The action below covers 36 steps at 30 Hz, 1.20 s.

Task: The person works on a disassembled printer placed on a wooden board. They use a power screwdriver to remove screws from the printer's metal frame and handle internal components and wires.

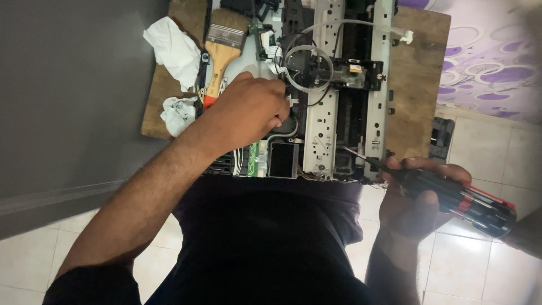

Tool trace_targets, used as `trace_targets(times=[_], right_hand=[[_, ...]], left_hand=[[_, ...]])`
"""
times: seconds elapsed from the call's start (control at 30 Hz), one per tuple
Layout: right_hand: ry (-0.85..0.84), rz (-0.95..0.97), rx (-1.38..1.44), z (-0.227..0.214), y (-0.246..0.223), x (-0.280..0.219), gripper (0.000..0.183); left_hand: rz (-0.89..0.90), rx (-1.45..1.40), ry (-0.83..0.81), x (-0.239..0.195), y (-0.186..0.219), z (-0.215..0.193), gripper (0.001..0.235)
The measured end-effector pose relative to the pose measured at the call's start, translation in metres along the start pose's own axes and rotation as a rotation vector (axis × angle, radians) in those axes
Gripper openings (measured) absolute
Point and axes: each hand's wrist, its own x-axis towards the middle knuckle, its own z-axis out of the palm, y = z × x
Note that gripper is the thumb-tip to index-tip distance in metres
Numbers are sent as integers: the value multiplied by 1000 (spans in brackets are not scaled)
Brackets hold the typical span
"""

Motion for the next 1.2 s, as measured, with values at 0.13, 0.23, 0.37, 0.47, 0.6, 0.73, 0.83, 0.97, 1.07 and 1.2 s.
trace_targets(times=[0.13, 0.23, 0.37, 0.47, 0.6, 0.73, 0.83, 0.97, 1.07, 1.2], right_hand=[[17, 1, 1, 0, -1, -1, 34], [10, 4, 19, -5, 0, -2, 35], [30, 5, -25, -1, 0, -1, 37], [24, 18, -28, 2, -1, -1, 34], [-2, 32, 22, -2, 2, -3, 33], [9, 11, 11, 0, 0, -1, 35], [7, 10, 16, -2, 0, 0, 34], [56, 41, 23, -6, 0, -5, 36], [76, 55, 19, 3, -4, -4, 37], [87, 33, 6, -1, -4, -4, 39]], left_hand=[[6, -35, 4, 1, -2, -6, 27], [27, -79, 61, -3, -6, -10, 19], [-82, 25, 50, -8, -3, -18, 17], [-166, 62, 41, -11, 10, -21, 8], [-202, 162, 56, -8, 15, -8, 12], [-312, 160, 73, -3, 24, -5, 21], [-393, 132, 25, -3, 28, -3, 20], [-434, 137, -39, 0, 31, 0, 23], [-429, 109, -8, -1, 35, 1, 21], [-421, 132, -27, -2, 39, -7, 18]])
